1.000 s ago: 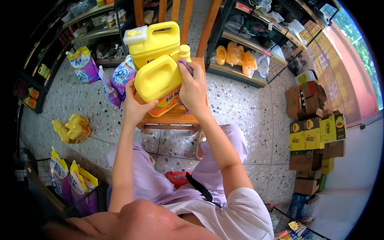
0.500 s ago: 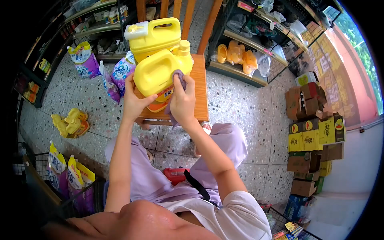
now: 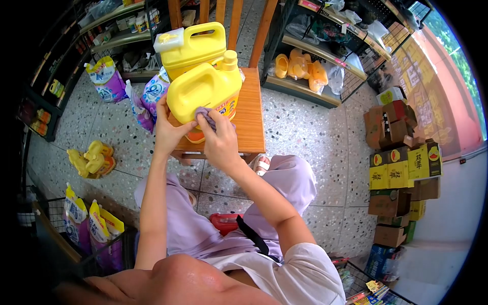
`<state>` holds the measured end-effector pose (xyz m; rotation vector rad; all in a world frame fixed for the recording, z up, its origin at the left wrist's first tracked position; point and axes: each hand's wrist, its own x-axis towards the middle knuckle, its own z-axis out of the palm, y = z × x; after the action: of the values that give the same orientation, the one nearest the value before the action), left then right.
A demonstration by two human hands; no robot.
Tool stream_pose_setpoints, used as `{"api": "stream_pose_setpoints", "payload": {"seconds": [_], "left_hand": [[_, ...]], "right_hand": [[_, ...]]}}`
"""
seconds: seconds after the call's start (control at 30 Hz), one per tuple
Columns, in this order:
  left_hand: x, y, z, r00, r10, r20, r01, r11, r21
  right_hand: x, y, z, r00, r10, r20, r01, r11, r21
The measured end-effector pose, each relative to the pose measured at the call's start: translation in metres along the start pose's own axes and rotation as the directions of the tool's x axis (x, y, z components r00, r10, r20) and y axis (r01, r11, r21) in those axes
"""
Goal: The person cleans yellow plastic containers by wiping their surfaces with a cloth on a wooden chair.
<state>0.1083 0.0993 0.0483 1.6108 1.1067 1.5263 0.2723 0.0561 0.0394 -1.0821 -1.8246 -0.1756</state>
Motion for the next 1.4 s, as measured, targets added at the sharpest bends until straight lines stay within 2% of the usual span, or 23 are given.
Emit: {"api": "stream_pose_setpoints", "payload": {"seconds": [0.13,0.23,0.33,0.6,0.7,0.8,1.1,1.3,1.4], "left_hand": [[0.000,0.007,0.001,1.000,-0.027,0.003,0.027,0.995,-0.092],[0.000,0.005,-0.001,0.999,-0.041,0.017,0.042,0.996,-0.076],[0.000,0.001,-0.002,0.999,-0.051,0.010,0.051,0.999,-0.005],[0.001,-0.001,-0.004,0.998,-0.059,-0.015,0.060,0.994,0.097],[0.000,-0.007,-0.002,0.999,-0.040,-0.027,0.042,0.996,0.075],[-0.001,-0.009,-0.002,0.999,-0.038,-0.027,0.040,0.997,0.073],[-0.002,0.001,0.000,0.996,-0.081,-0.035,0.082,0.996,0.019],[-0.003,-0.003,0.001,0.997,-0.069,-0.042,0.071,0.997,0.034],[-0.003,-0.005,0.001,0.997,-0.066,-0.044,0.068,0.997,0.034]], "right_hand": [[0.008,0.010,0.003,0.998,-0.019,-0.064,0.015,0.998,-0.062],[0.027,0.018,0.000,0.992,-0.026,-0.126,0.011,0.992,-0.122],[0.048,0.023,-0.010,0.997,-0.034,-0.074,0.021,0.985,-0.171],[0.079,0.039,-0.015,0.958,-0.280,-0.064,0.249,0.921,-0.301],[0.083,0.038,-0.020,0.958,-0.287,-0.002,0.273,0.912,-0.305],[0.082,0.031,-0.023,0.974,-0.210,0.081,0.225,0.930,-0.292],[0.068,0.007,-0.019,0.997,0.025,0.069,-0.018,0.994,-0.106],[0.068,-0.004,-0.019,0.996,0.045,0.083,-0.038,0.995,-0.094],[0.064,-0.010,-0.016,0.990,0.091,0.111,-0.089,0.996,-0.030]]}}
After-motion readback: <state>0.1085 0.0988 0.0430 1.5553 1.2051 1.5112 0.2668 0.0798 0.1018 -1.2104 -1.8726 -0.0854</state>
